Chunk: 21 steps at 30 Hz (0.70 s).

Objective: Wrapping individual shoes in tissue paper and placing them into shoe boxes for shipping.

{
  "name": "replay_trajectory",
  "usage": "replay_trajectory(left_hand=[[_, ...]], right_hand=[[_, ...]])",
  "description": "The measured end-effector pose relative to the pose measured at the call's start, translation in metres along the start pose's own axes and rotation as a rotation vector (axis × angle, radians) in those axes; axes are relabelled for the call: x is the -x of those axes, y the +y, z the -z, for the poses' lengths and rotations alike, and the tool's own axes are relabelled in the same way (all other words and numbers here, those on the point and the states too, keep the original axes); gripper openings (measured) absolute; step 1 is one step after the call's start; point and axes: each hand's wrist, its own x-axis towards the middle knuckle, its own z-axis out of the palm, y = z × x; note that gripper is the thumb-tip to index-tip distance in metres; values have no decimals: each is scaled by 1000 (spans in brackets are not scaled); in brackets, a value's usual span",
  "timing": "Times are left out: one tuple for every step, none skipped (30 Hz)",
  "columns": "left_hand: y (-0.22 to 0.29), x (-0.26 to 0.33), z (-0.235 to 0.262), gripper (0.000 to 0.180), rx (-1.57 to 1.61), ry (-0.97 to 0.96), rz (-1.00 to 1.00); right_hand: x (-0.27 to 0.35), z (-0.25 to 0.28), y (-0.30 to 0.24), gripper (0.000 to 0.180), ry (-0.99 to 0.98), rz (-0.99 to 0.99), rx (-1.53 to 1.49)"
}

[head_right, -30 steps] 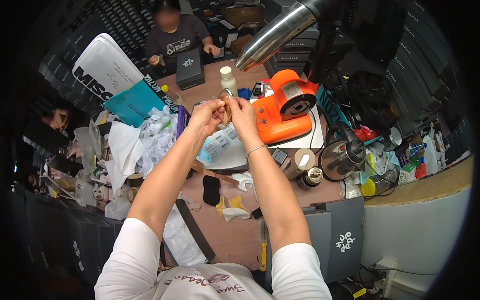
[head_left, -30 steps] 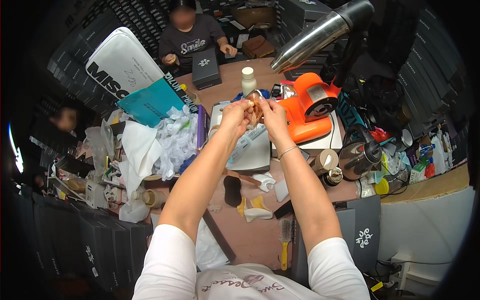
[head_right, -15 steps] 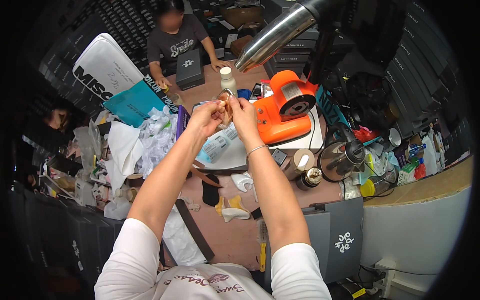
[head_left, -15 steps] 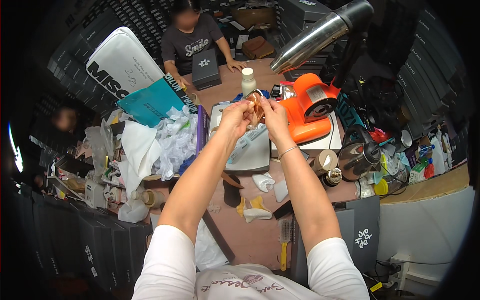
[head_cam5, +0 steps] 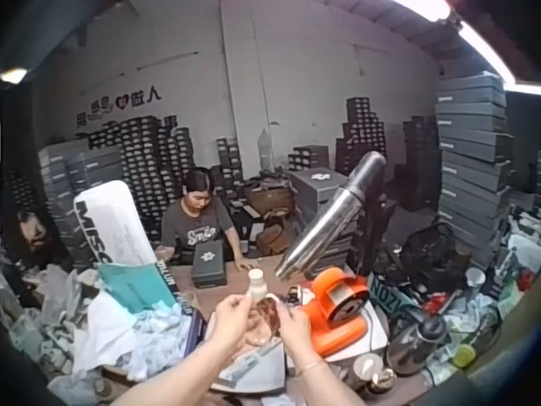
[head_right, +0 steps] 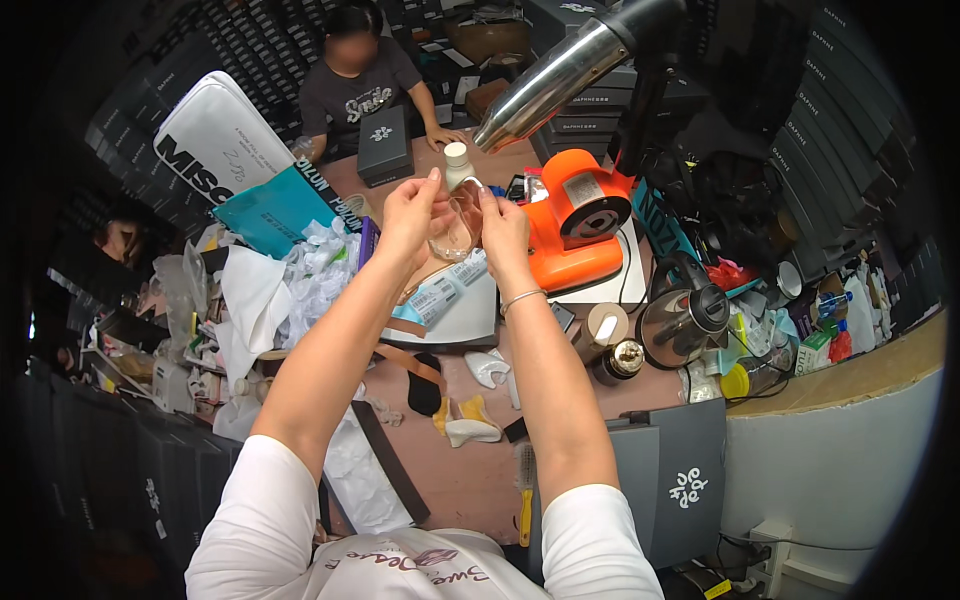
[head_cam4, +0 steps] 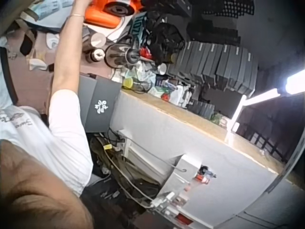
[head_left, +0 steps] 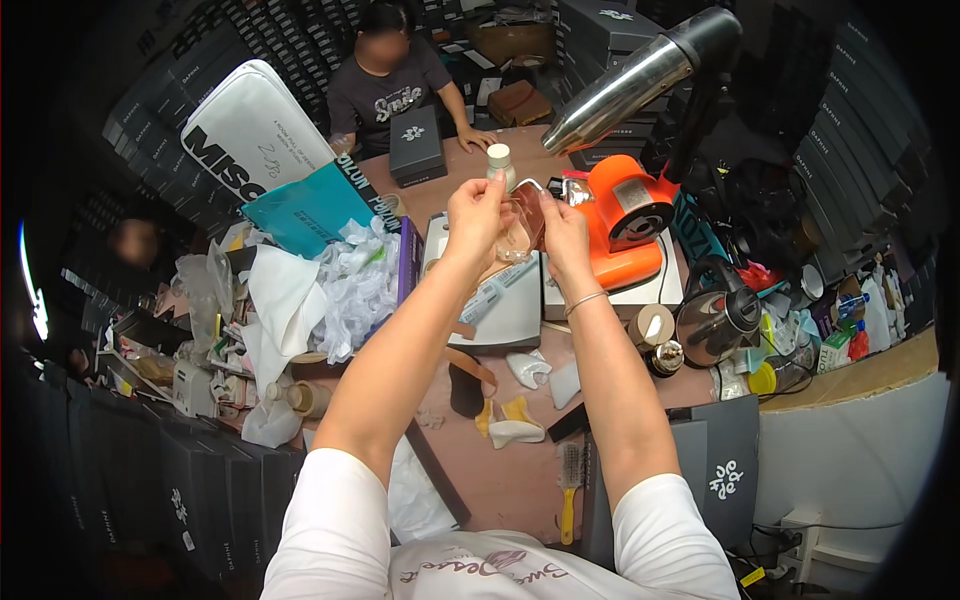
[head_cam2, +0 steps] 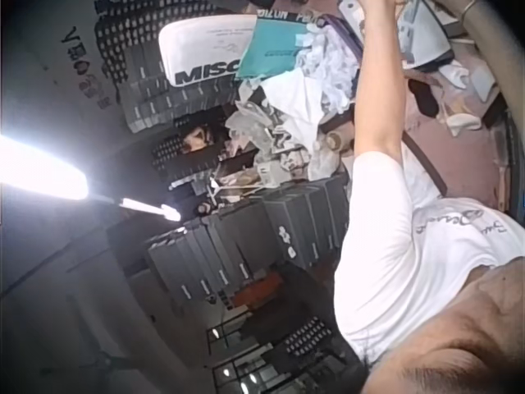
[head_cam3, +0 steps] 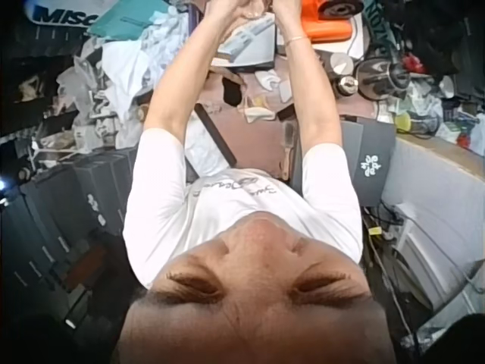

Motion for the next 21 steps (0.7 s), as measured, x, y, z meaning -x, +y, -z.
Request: replay_trajectory(left_hand=[[0,2,2,35,-75,-11,18],[0,4,6,37,-150,-24,35],[1,5,9,38,-225,-37,52],[1,4,14,38,-318,-56,55],[0,3,18,38,-410,-76,59],[-2,2,22,38,-502,-96,64],[-4,0,27,36,-512,-119,60],[-9,-2,32,33,-523,-142,57],[-14,-5,37,31,-534,-164,54],[-15,-8,37,21,-479,-143,114],[-18,-9,38,19,-375,-137,162],[-21,-9,38,17,-271,-130,209],[-22,-7,34,15,-166,-128,257],[-22,-6,31,14,-93,-112,285],[-22,-5,28,13,-21,-96,313],[-22,-4,25,13,50,-80,343],[-23,-3,22,13,107,-86,360],[-24,-2,18,13,164,-93,378],[-23,0,15,13,221,-98,394],[-21,2,11,13,256,-82,421],[-19,3,8,12,292,-67,448]], right_hand=[[-2,2,1,39,21,42,94],[-3,5,1,40,44,85,189],[-5,8,2,41,68,127,284],[-1,3,-2,41,61,162,378],[4,1,-6,42,55,197,472],[9,-2,-11,43,49,233,566],[15,-7,-15,42,38,255,582],[22,-13,-18,42,27,277,597],[26,-17,-20,42,15,299,612],[23,-16,-18,42,8,284,620],[22,-14,-16,42,7,275,596],[22,-12,-15,42,5,265,572],[21,-9,-15,41,9,255,550],[17,-5,-10,41,14,231,499],[9,-2,-1,40,19,207,447],[5,0,1,40,25,181,394],[1,4,2,40,25,178,373],[-3,8,2,39,26,174,352],[-3,8,1,39,25,171,330],[-3,9,-2,39,21,121,287],[-4,10,-3,40,15,115,266]])
